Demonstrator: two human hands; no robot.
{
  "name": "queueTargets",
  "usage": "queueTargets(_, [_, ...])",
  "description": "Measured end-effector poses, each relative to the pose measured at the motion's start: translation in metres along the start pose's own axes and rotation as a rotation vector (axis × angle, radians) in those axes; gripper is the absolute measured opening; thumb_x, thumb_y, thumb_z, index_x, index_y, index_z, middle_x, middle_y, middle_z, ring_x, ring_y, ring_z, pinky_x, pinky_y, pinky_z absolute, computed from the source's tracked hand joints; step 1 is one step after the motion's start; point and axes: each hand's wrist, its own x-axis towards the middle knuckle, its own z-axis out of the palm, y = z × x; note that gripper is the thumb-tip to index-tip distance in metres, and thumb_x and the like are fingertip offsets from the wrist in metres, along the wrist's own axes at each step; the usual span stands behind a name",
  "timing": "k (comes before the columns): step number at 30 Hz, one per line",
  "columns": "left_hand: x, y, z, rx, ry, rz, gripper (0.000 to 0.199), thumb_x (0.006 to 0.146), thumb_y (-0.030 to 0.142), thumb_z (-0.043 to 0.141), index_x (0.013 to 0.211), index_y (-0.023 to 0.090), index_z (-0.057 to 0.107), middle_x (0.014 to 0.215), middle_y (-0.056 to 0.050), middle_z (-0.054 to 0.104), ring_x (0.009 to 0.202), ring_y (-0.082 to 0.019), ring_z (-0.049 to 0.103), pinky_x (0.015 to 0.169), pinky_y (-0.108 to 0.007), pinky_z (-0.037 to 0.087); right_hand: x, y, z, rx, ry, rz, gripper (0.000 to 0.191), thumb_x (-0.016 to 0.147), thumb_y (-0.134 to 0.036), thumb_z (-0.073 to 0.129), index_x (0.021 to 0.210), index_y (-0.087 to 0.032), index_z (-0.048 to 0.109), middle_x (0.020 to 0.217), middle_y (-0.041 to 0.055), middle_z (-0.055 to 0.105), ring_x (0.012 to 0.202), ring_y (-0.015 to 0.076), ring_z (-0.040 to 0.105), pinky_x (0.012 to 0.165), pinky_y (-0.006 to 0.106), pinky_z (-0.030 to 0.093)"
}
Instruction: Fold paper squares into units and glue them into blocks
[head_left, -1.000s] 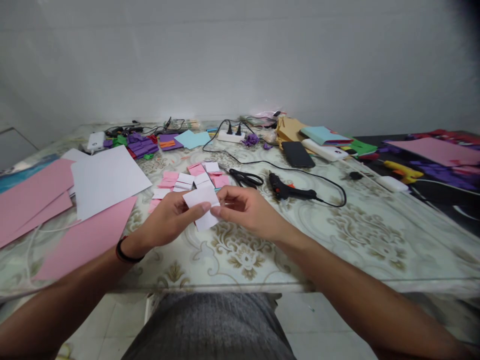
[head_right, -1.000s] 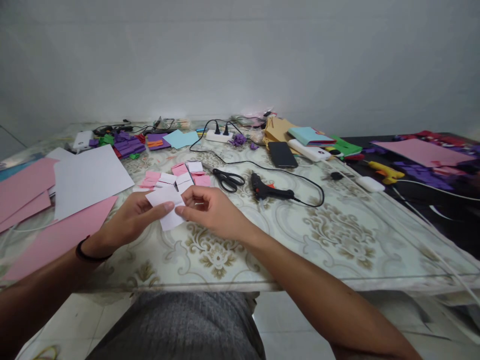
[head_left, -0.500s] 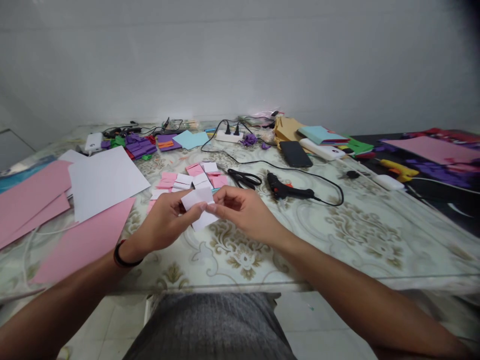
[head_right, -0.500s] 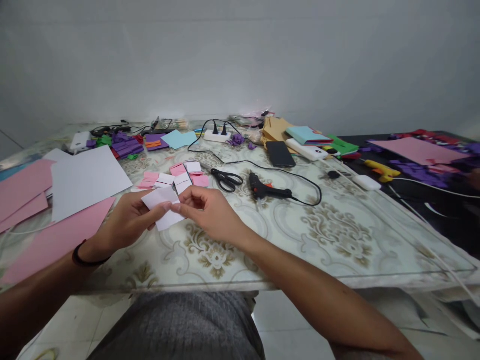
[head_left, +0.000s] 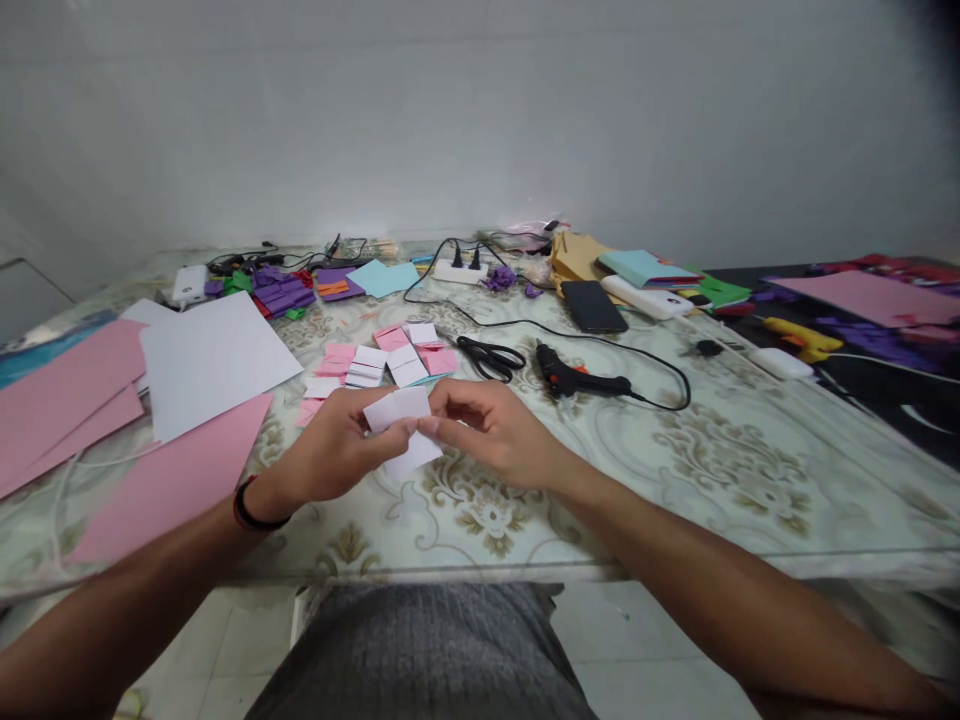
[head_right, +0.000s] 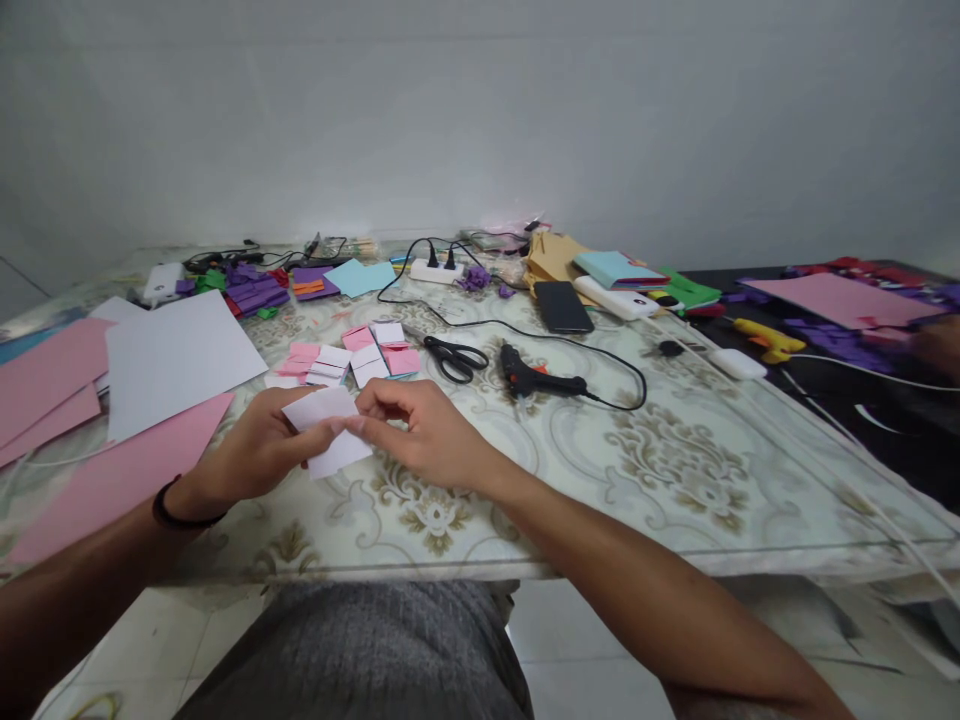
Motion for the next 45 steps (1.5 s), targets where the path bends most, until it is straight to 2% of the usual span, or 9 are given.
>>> queueTargets(14, [0.0, -0.007, -0.004, -0.077, 0.041, -0.045, 0.029, 0.093, 0.042, 0.07, 0.084, 0.014, 0.075, 0.054, 0.001, 0.064, 0.042, -0.01, 0.057, 0.042, -0.018, 0.043, 0.001, 0.002, 0.001, -0.034, 0.109, -0.042, 0.033, 0.091, -0.047, 0.071, 0.08, -0.019, 0.06, 0.074, -0.001, 0.059, 0.068, 0.0131, 0.053, 0.065, 0.027, 0.042])
queueTargets(20, [0.001, -0.006, -0.003, -0.042, 0.108, -0.025, 0.03, 0.091, 0.037, 0.073, 0.07, 0.015, 0.075, 0.044, 0.004, 0.057, 0.038, -0.007, 0.046, 0.039, -0.017, 0.034, 0.003, 0.006, -0.004, -0.103, 0.184, -0.12, 0.025, 0.094, -0.041, 0.069, 0.083, -0.02, 0.065, 0.078, 0.0012, 0.062, 0.073, 0.0156, 0.055, 0.069, 0.03, 0.044])
queueTargets(24, [0.003, -0.007, -0.003, -0.159, 0.161, -0.016, 0.019, 0.09, 0.028, 0.071, 0.099, 0.017, 0.084, 0.048, 0.003, 0.063, 0.039, -0.008, 0.05, 0.043, -0.02, 0.041, 0.006, 0.006, -0.009, -0.176, 0.298, -0.274, 0.01, 0.093, -0.032, 0.071, 0.093, -0.023, 0.077, 0.089, 0.0051, 0.069, 0.085, 0.0202, 0.062, 0.08, 0.035, 0.048])
queueTargets(28, [0.002, -0.012, -0.006, -0.275, 0.127, 0.03, 0.03, 0.089, 0.02, 0.065, 0.114, 0.018, 0.082, 0.08, -0.006, 0.08, 0.069, -0.018, 0.072, 0.065, -0.028, 0.057, 0.006, 0.004, -0.01, -0.195, 0.327, -0.322, 0.012, 0.091, -0.022, 0.07, 0.093, -0.027, 0.081, 0.089, 0.0051, 0.072, 0.084, 0.0205, 0.064, 0.08, 0.037, 0.05])
queueTargets(32, [0.001, -0.014, -0.009, -0.233, 0.184, 0.046, 0.026, 0.094, 0.028, 0.063, 0.109, 0.021, 0.083, 0.104, -0.009, 0.082, 0.082, -0.019, 0.07, 0.071, -0.029, 0.056, 0.004, 0.002, -0.01, -0.176, 0.294, -0.267, 0.016, 0.092, -0.02, 0.065, 0.091, -0.025, 0.08, 0.094, 0.006, 0.075, 0.09, 0.0214, 0.067, 0.086, 0.039, 0.053])
queueTargets(36, [0.003, -0.009, -0.004, -0.15, 0.293, 0.001, 0.018, 0.087, 0.03, 0.075, 0.1, 0.018, 0.083, 0.082, -0.006, 0.078, 0.069, -0.015, 0.066, 0.06, -0.024, 0.051, 0.006, 0.006, -0.009, 0.062, 0.259, -0.128, 0.013, 0.093, -0.031, 0.068, 0.101, -0.022, 0.072, 0.099, 0.0061, 0.071, 0.089, 0.0187, 0.067, 0.082, 0.035, 0.056])
queueTargets(39, [0.003, -0.008, 0.001, -0.259, 0.277, -0.028, 0.04, 0.086, 0.028, 0.077, 0.124, 0.019, 0.072, 0.069, 0.0, 0.069, 0.059, -0.012, 0.061, 0.055, -0.022, 0.048, 0.008, 0.01, -0.009, 0.22, 0.254, 0.002, 0.03, 0.087, -0.041, 0.077, 0.105, -0.021, 0.063, 0.088, 0.0018, 0.067, 0.077, 0.0155, 0.065, 0.076, 0.031, 0.055])
queueTargets(42, [0.003, -0.008, 0.002, -0.315, 0.212, -0.072, 0.068, 0.087, 0.028, 0.077, 0.149, 0.024, 0.051, 0.064, 0.005, 0.062, 0.057, -0.011, 0.06, 0.053, -0.02, 0.045, 0.009, 0.012, -0.008, 0.173, 0.203, 0.073, 0.031, 0.085, -0.045, 0.077, 0.09, -0.018, 0.064, 0.08, 0.0, 0.063, 0.072, 0.0142, 0.061, 0.071, 0.029, 0.05])
queueTargets(45, [0.005, -0.009, 0.0, -0.294, 0.173, -0.118, 0.057, 0.087, 0.033, 0.078, 0.139, 0.02, 0.058, 0.059, 0.007, 0.059, 0.054, -0.011, 0.059, 0.051, -0.019, 0.044, 0.009, 0.013, -0.007, 0.102, 0.184, 0.058, 0.03, 0.088, -0.044, 0.074, 0.08, -0.017, 0.063, 0.076, -0.0004, 0.06, 0.069, 0.0129, 0.056, 0.067, 0.027, 0.045])
